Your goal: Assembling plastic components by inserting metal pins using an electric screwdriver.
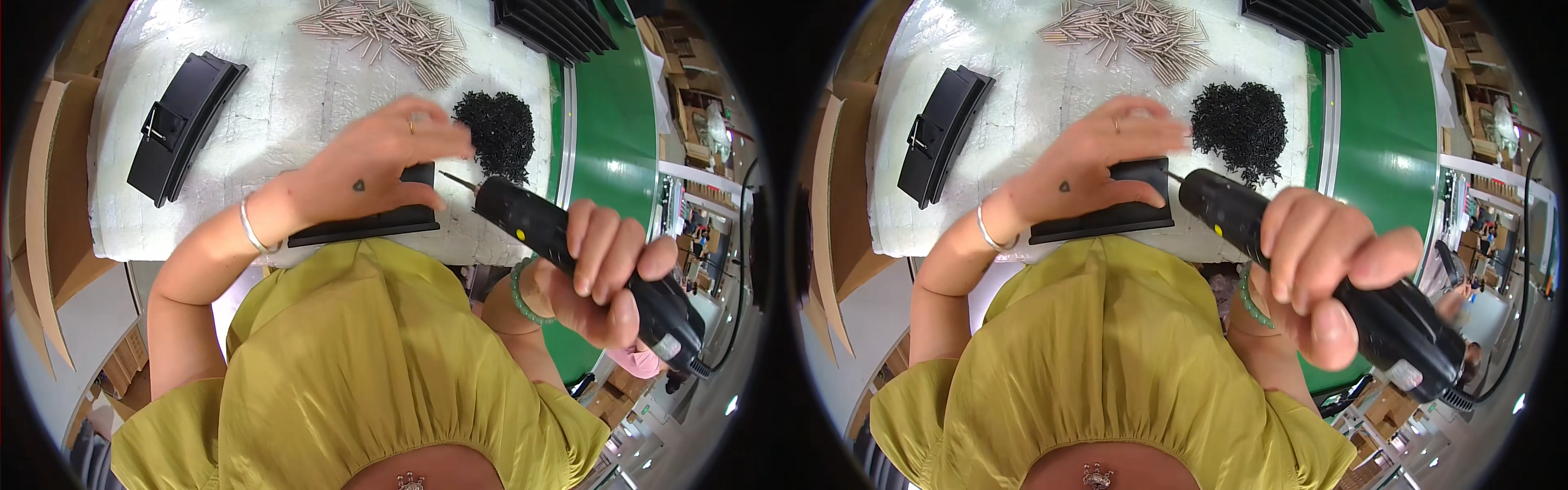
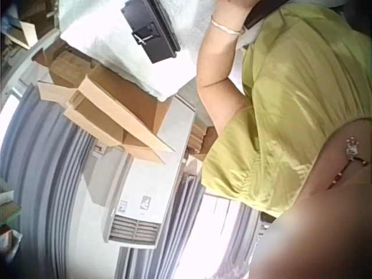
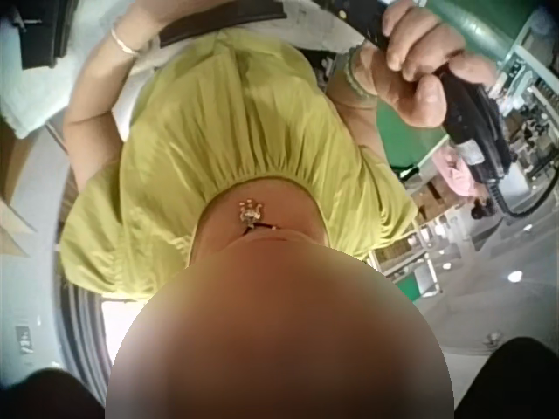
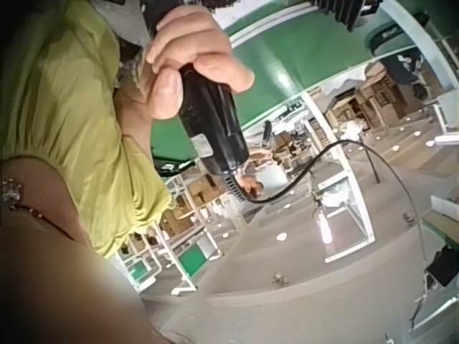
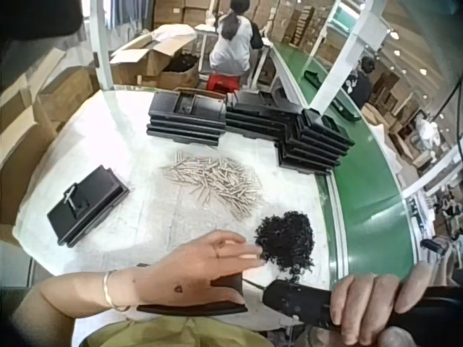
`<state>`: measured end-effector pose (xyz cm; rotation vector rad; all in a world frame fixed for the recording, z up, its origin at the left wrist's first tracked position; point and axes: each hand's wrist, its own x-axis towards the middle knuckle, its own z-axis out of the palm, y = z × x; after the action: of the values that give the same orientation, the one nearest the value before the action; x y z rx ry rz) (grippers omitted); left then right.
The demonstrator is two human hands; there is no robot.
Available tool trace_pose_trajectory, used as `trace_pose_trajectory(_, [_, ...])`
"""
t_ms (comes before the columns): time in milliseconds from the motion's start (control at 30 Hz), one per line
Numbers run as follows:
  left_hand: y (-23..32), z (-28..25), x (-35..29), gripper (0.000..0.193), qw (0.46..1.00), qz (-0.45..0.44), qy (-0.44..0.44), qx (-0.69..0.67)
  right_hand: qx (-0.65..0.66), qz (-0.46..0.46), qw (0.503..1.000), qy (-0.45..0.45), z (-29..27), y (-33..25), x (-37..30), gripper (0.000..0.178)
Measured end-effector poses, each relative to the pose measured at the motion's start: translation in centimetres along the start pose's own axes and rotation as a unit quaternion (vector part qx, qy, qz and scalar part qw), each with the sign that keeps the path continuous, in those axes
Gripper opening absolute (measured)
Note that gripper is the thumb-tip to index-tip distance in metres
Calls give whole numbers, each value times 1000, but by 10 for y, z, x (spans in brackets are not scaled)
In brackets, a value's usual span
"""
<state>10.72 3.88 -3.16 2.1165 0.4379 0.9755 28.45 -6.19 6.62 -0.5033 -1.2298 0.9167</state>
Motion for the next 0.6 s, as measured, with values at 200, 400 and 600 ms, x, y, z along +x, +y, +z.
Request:
trace_pose_trajectory(200, [-78, -59, 26, 21, 932, 20, -5, 361, -24, -1, 1000, 20, -7, 10, 0, 28])
trace_pose_trajectory(400, [-104, -78, 58, 9, 906, 332, -25, 263, -24, -2, 999, 30, -5, 13, -3, 27])
trace_pose_trajectory(600, [-82, -75, 52, 13, 907, 130, -162, 365, -35, 2, 999, 37, -7, 12, -7, 27])
